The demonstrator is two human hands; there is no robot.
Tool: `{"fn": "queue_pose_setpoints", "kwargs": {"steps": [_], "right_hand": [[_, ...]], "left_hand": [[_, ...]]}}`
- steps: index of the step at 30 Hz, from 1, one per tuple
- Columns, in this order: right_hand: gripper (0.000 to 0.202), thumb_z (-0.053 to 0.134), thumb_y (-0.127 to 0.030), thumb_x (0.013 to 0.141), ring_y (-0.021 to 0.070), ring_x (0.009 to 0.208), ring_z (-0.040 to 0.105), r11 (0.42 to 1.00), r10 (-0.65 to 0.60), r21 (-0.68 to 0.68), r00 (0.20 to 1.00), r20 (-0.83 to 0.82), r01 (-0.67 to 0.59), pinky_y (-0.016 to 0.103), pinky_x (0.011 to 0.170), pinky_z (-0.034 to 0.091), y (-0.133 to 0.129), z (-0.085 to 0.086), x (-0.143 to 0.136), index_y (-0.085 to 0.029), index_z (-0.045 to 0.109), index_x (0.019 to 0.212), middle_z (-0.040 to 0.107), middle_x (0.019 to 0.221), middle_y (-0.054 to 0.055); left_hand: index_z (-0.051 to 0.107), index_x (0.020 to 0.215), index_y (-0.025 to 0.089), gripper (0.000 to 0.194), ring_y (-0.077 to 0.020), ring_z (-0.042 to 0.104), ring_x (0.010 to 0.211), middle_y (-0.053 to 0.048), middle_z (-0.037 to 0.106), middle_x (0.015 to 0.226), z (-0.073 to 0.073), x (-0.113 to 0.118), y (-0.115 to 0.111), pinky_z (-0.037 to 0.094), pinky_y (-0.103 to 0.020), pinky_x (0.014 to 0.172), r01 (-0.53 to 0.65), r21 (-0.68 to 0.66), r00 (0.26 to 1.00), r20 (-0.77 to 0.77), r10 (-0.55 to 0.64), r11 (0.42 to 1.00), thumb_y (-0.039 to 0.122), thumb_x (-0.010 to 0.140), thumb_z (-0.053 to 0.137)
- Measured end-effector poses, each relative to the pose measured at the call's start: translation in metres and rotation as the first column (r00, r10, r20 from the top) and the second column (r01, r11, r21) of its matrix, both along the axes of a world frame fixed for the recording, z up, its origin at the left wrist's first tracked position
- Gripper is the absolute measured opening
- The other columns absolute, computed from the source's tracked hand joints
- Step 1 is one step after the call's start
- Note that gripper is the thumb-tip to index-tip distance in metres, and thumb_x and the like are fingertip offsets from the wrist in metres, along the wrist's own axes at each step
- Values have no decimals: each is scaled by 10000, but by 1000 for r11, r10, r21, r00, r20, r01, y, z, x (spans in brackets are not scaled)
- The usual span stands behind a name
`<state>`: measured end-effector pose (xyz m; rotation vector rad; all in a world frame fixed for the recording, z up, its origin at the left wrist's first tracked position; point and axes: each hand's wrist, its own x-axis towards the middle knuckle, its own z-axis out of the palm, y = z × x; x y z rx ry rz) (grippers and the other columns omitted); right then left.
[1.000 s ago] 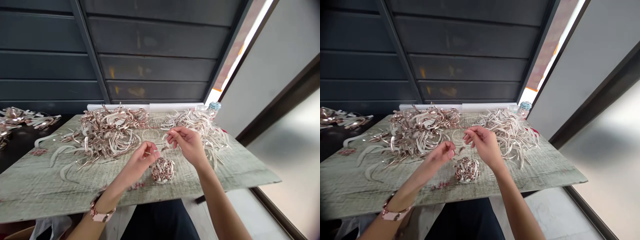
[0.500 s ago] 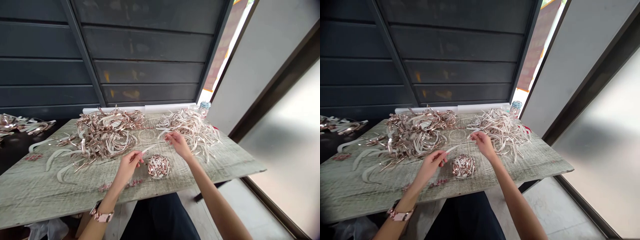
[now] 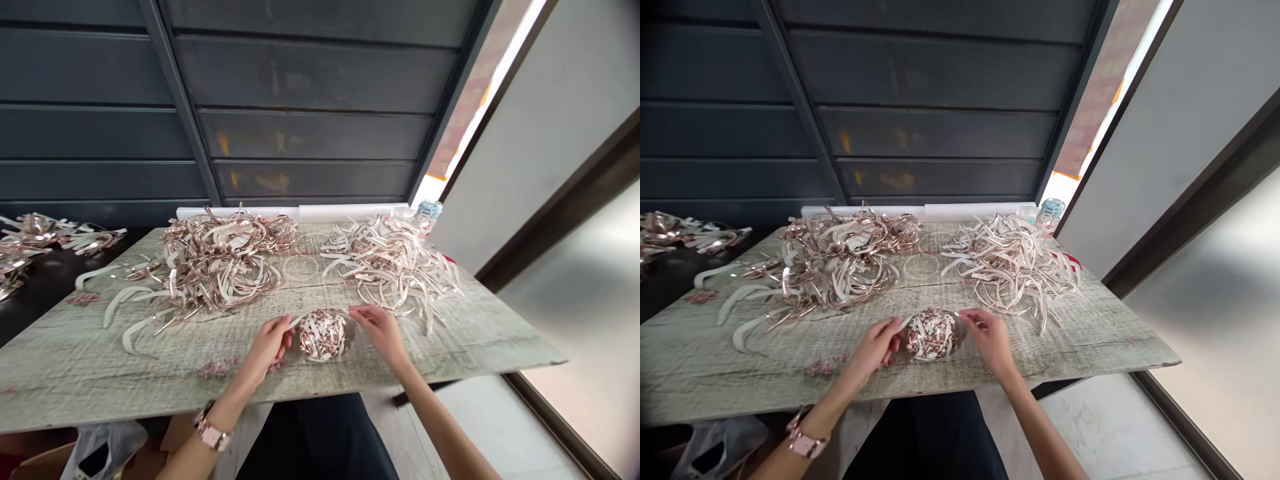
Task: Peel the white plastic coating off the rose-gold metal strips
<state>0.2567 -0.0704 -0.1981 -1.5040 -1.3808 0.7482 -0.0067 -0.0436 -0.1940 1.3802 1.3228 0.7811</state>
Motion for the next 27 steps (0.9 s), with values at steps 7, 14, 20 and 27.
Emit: {"fn": "queue_pose_setpoints", "kwargs": {"steps": [7,14,20,27], "right_hand": [[315,546,-344,976,294,1055,673,991,-59,124,991,123,44,454,942,526,-55,-18,-35,-241,760,1183,772,1148,89],[656,384,-154,998,353,1502,305,981,-165,156,930,328,118,613,1108,428,-86,-50,-88,-275,224,1622,390,1631,82],[815,394,-124,986,395,1563,119,968,-247,166,814,525,187,650,1120,395,-84,-54,-114,-259,-86,1631,233,1688,139],[664,416,-258,1017,432,1561,24,963,-261,108,771,581,245,688,1111,358,-88,-39,-104,-225,169,1632,185,1693,181]], "left_hand": [[548,655,207,505,-166,524,550,-3,544,553,-14,8,-44,318,-273,567,-31,231,969,-231,85,973,585,964,419],[585,915,215,331,-214,683,568,-40,688,632,-19,30,-82,338,-263,513,137,342,816,-571,90,930,326,1048,302],[605,1063,164,262,-268,738,614,-100,744,686,8,44,-82,309,-266,483,291,215,489,-871,48,932,221,1031,351],[640,926,184,319,-266,720,657,-96,712,693,15,28,-84,440,-288,569,178,178,821,-569,-47,968,366,1025,397]]}}
